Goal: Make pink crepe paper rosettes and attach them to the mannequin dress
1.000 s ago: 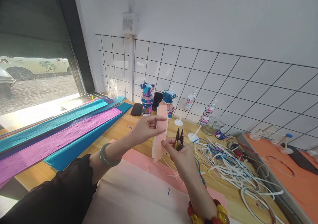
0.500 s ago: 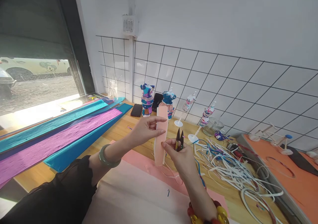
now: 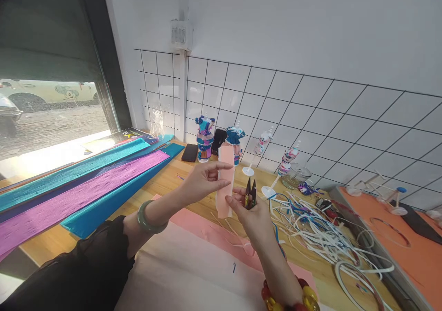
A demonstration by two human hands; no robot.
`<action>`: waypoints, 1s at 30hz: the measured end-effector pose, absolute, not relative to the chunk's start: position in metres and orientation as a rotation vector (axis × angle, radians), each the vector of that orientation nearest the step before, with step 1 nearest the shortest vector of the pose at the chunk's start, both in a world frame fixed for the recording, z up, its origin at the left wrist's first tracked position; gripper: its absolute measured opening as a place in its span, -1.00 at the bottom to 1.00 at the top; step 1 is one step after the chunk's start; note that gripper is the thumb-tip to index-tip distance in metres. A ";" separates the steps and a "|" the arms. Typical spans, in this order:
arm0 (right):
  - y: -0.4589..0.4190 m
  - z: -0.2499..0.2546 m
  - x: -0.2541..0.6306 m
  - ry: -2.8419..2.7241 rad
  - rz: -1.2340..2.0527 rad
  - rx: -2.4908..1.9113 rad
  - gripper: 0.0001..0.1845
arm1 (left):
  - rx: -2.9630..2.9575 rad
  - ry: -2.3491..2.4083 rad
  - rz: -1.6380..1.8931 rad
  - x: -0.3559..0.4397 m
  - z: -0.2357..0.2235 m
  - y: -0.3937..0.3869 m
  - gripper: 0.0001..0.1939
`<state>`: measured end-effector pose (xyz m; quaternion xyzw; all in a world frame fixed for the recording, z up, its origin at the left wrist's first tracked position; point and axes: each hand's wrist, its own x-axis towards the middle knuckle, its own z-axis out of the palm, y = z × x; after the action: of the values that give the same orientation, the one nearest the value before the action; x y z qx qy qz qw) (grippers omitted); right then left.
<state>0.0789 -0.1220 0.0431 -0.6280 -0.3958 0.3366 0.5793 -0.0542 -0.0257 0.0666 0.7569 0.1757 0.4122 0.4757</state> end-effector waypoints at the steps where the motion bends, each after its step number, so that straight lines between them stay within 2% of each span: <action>1: -0.122 0.043 0.079 -0.927 0.794 -1.466 -0.49 | 1.851 0.428 1.006 -0.054 0.067 -0.026 -0.59; 10: -0.123 0.043 0.076 -0.921 0.829 -1.479 -0.55 | 1.901 0.459 1.019 -0.055 0.068 -0.027 -0.59; 18: -0.123 0.044 0.078 -0.994 0.850 -1.515 -0.53 | 1.971 0.457 0.921 -0.057 0.067 -0.024 -0.50; 22: -0.130 0.054 0.094 -1.261 0.918 -1.572 -0.53 | 1.944 0.454 0.898 -0.059 0.068 -0.022 -0.48; 27: -0.144 0.073 0.114 -1.528 1.113 -1.688 -0.39 | 1.916 0.412 0.832 -0.062 0.070 -0.019 -0.45; 30: -0.147 0.077 0.117 -1.655 1.164 -1.708 -0.45 | 1.897 0.373 0.798 -0.062 0.069 -0.019 -0.45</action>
<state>0.1167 -0.1471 0.0774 -0.6255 -0.6061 0.4262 0.2445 -0.0616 -0.0192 0.0691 0.7849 0.1545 0.3300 0.5011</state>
